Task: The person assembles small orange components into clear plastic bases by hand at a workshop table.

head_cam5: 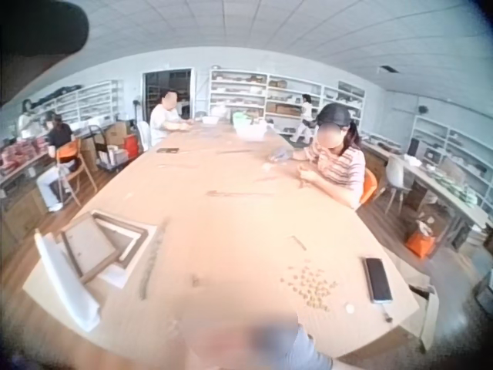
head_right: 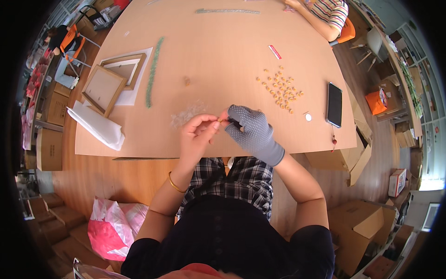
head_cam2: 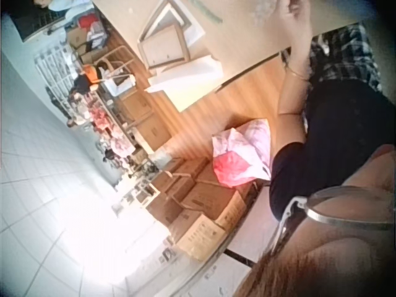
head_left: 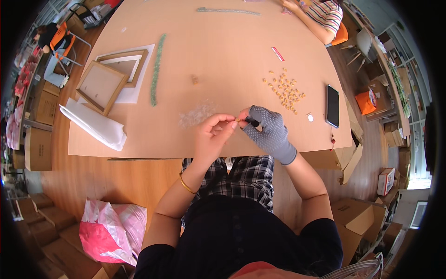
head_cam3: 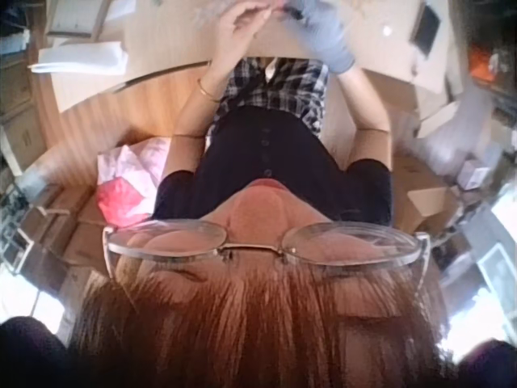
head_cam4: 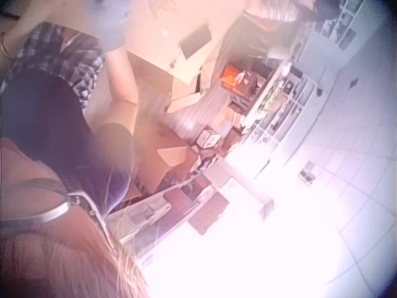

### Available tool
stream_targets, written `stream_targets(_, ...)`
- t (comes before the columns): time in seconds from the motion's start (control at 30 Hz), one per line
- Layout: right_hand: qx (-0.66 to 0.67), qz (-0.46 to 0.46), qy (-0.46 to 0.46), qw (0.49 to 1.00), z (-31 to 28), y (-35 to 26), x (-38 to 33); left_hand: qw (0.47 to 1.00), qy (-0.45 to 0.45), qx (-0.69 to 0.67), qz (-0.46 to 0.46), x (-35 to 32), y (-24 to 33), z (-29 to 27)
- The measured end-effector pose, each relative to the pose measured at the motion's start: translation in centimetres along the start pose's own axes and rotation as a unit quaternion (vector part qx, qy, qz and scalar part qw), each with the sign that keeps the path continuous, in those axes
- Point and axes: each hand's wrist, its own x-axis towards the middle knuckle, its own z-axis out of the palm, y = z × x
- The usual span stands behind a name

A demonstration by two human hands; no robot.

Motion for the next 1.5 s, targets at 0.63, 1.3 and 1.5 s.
stream_targets(0.63, 0.115, 0.045, 0.008, 0.992, 1.1, -1.8, -1.0, 0.84, 0.07, 0.377, 0.384, -0.6, 3.5, -1.4)
stream_targets(1.3, 0.313, 0.192, 0.043, 0.929, 2.7, 4.0, 3.1, 0.862, 0.077, 0.407, 0.292, 0.1, -0.4, -3.8)
stream_targets(1.5, 0.061, 0.137, 0.006, 0.989, 6.9, 8.7, 11.3, 0.862, 0.093, 0.444, 0.226, 0.0, -1.5, -4.3)
